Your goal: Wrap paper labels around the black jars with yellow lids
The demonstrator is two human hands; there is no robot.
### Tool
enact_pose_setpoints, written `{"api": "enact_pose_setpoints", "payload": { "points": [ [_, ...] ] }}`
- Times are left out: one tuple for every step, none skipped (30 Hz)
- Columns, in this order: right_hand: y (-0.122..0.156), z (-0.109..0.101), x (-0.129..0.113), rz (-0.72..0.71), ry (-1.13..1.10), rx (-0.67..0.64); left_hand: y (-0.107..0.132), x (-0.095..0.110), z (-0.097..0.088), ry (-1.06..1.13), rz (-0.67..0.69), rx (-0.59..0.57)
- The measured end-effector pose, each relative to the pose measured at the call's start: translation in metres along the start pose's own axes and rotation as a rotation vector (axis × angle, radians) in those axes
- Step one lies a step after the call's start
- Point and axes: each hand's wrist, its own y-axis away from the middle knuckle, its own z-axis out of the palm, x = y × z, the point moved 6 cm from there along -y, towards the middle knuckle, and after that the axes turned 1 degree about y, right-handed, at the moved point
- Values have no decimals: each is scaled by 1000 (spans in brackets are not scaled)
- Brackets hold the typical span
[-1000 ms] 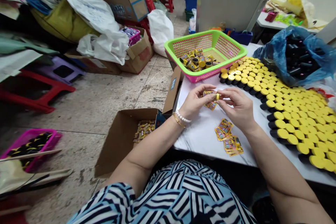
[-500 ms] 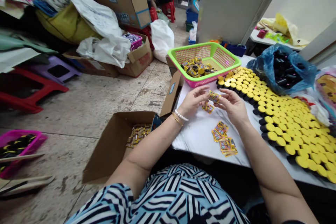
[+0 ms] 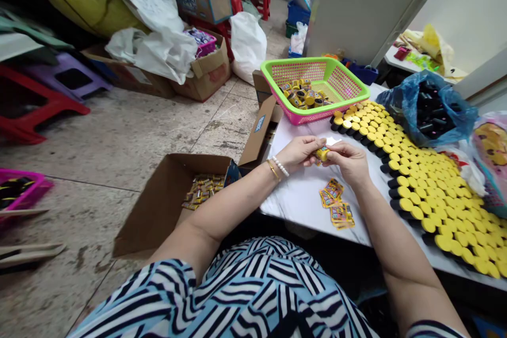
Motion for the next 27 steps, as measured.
{"api": "enact_pose_setpoints", "payload": {
  "points": [
    [0, 2, 0, -9, 17, 16, 1, 0, -1, -18, -7, 27],
    [1, 4, 0, -19, 39, 21, 1, -1, -3, -48, -13, 60],
    [2, 7, -1, -35, 68, 15, 2, -1, -5, -86, -19, 92],
    [3, 10, -3, -59, 100, 1, 3, -2, -6, -126, -27, 118],
    [4, 12, -5, -88, 130, -17, 4, -2, -6, -158, -34, 137],
    [4, 13, -8, -118, 152, -30, 5, -2, -6, -174, -40, 141],
    [5, 13, -9, -146, 166, -32, 6, -1, -5, -167, -45, 129],
    [5, 11, -11, -167, 169, -19, 6, 0, -3, -140, -50, 102],
    [6, 8, -11, -178, 160, 4, 6, 1, -2, -101, -57, 66],
    [5, 5, -11, -177, 143, 33, 6, 2, 0, -59, -69, 28],
    [5, 2, -10, -167, 128, 59, 6, 2, 1, -23, -85, -8],
    [5, 1, -10, -154, 120, 74, 6, 2, 2, 1, -105, -34],
    [5, 0, -10, -148, 124, 74, 6, 2, 1, 10, -121, -46],
    [5, 2, -11, -153, 142, 58, 6, 1, 1, 6, -136, -53],
    [6, 5, -13, -171, 172, 33, 6, -1, 1, -8, -149, -54],
    [7, 8, -16, -198, 211, 5, 7, -3, 1, -28, -158, -53],
    [8, 11, -19, -224, 248, -21, 8, -4, 2, -53, -157, -50],
    [8, 13, -20, -243, 278, -43, 8, -4, 3, -86, -136, -41],
    [8, 13, -22, -254, 303, -57, 9, 1, 3, -131, -86, -24],
    [8, 10, -22, -261, 332, -58, 9, 10, 2, -194, 3, 12],
    [6, 4, -24, -272, 378, -44, 8, 24, 0, -283, 129, 66],
    [3, -5, -26, -290, 451, -14, 7, 43, -2, -394, 277, 136],
    [1, -16, -29, -315, 554, 37, 5, 66, -6, -522, 439, 231],
    [-2, -30, -33, -343, 679, 108, 2, 89, -8, -672, 581, 322],
    [-4, -45, -37, -367, 811, 188, -3, 109, -12, -814, 689, 418],
    [-5, -61, -41, -387, 927, 273, -11, 126, -15, -935, 755, 476],
    [-6, -74, -44, -394, 1018, 347, -21, 137, -18, -1039, 781, 499]
  ]
}}
